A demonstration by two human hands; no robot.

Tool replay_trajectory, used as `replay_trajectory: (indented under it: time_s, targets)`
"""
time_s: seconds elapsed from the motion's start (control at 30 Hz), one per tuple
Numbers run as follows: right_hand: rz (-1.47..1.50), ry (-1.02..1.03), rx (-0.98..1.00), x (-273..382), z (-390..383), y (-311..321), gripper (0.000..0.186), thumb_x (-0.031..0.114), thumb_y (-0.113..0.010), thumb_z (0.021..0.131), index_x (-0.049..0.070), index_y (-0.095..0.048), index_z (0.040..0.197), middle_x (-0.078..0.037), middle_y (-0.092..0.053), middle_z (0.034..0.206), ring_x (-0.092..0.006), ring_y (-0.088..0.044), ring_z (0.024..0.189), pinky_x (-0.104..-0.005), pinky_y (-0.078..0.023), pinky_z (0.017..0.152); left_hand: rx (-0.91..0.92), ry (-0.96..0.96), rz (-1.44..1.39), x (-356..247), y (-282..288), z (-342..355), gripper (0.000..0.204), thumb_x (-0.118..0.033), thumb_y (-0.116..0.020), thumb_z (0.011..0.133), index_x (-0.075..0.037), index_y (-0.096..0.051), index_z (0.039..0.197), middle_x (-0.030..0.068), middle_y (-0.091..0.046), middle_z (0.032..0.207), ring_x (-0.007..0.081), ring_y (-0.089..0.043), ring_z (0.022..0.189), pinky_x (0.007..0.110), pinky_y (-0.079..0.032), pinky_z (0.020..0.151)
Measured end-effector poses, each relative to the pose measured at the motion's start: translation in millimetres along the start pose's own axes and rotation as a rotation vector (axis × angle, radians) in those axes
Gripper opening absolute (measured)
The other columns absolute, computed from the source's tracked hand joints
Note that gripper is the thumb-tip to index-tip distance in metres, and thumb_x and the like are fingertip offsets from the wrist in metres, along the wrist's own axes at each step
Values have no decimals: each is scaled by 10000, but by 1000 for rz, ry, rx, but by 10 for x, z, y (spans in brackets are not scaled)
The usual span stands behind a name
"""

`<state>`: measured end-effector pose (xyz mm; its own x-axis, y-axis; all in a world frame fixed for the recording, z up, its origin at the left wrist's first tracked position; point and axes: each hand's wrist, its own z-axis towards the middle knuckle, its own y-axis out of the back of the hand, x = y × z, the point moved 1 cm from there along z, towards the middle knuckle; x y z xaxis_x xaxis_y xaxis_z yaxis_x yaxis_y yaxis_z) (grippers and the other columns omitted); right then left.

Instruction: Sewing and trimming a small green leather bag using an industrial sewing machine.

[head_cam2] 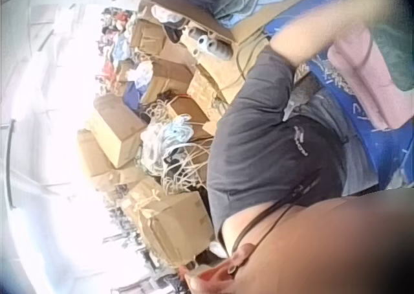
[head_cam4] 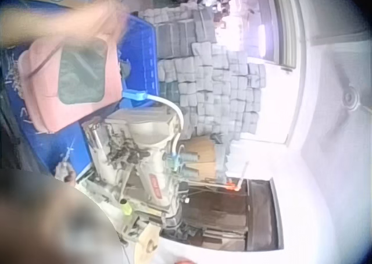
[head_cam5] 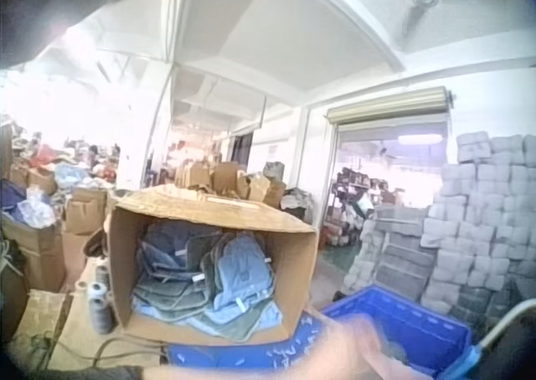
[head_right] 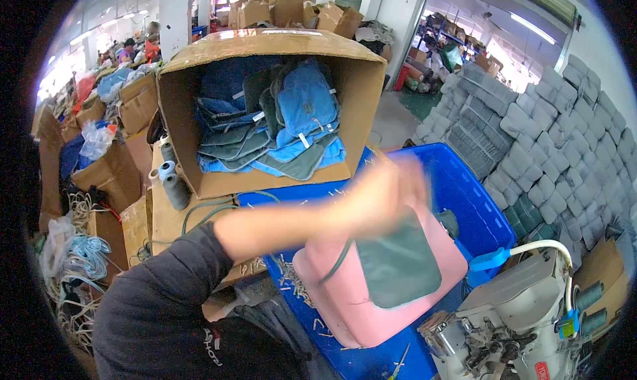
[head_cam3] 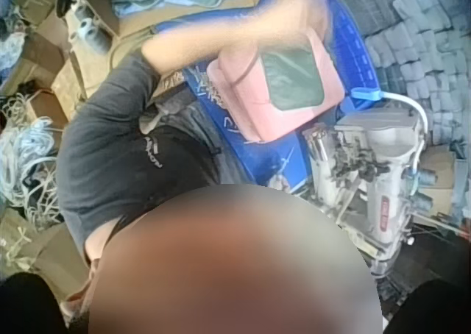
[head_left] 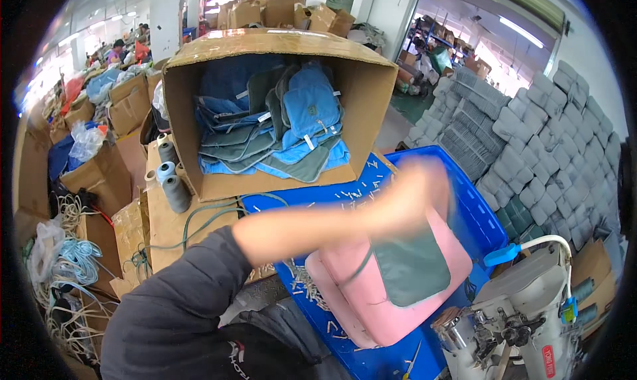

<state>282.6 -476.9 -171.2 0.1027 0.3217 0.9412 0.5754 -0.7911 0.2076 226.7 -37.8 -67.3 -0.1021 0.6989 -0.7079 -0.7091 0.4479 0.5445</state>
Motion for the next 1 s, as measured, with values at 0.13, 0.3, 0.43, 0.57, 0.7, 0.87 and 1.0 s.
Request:
replay_trajectory:
  time_s: [0.13, 0.3, 0.43, 0.57, 0.7, 0.87, 1.0]
  targets:
    - [-262, 45, -71, -339, 228, 137, 381, 58, -628, 902, -12, -461, 1237, -113, -576, 1110, -191, -556, 970, -328, -461, 876, -211, 155, 169, 93, 755, 636, 586, -350, -727, 818, 65, -533, 1184, 221, -634, 1112, 301, -653, 956, 408, -519, 828]
    - [-607, 105, -185, 167, 151, -81, 421, 53, -632, 873, -60, -475, 1247, -219, -592, 1151, -318, -573, 1044, -385, -438, 958, 209, 136, -337, -237, 475, -194, 337, -374, -578, 962, -46, -528, 1021, 0, -559, 897, 78, -502, 790, 270, -446, 660]
    - [-1058, 169, -212, 535, 207, -272, 381, 175, -602, 898, -85, -552, 1172, -284, -599, 1131, -395, -574, 1008, -427, -442, 929, 602, 169, -779, -564, 437, -832, 217, -278, -489, 1015, -78, -500, 933, -45, -492, 800, 38, -442, 709, 221, -378, 601]
    - [-896, 135, -325, 560, 237, -372, 330, 194, -559, 926, -98, -596, 1075, -290, -584, 1109, -428, -550, 992, -451, -433, 902, 618, -33, -963, -874, 169, -1220, 143, -196, -539, 988, -59, -546, 950, 0, -504, 866, 71, -477, 803, 248, -397, 675]
    - [-80, 473, 208, 837, -48, -635, 441, 156, -570, 934, -49, -453, 1306, -190, -466, 1295, -308, -466, 1229, -416, -352, 1053, 353, -191, -832, -1175, -201, -1438, 108, -123, -654, 895, -21, -626, 871, 52, -520, 891, 171, -528, 839, 275, -420, 701]
    - [149, 474, 330, 1043, 57, -996, 349, 180, -530, 983, 16, -425, 1273, -84, -553, 1009, -131, -533, 871, -236, -434, 737, 308, -16, -845, -1129, -484, -1305, 172, -167, -683, 901, -31, -609, 827, -15, -532, 673, 88, -519, 627, 258, -391, 531]
    - [155, 380, 176, 1001, 99, -1088, 154, 202, -506, 1004, 49, -523, 1020, 35, -503, 708, -28, -378, 560, -173, -286, 501, 436, 315, -992, -923, -379, -1207, 168, -175, -658, 924, -28, -628, 850, -36, -612, 729, 1, -519, 673, 190, -428, 553]
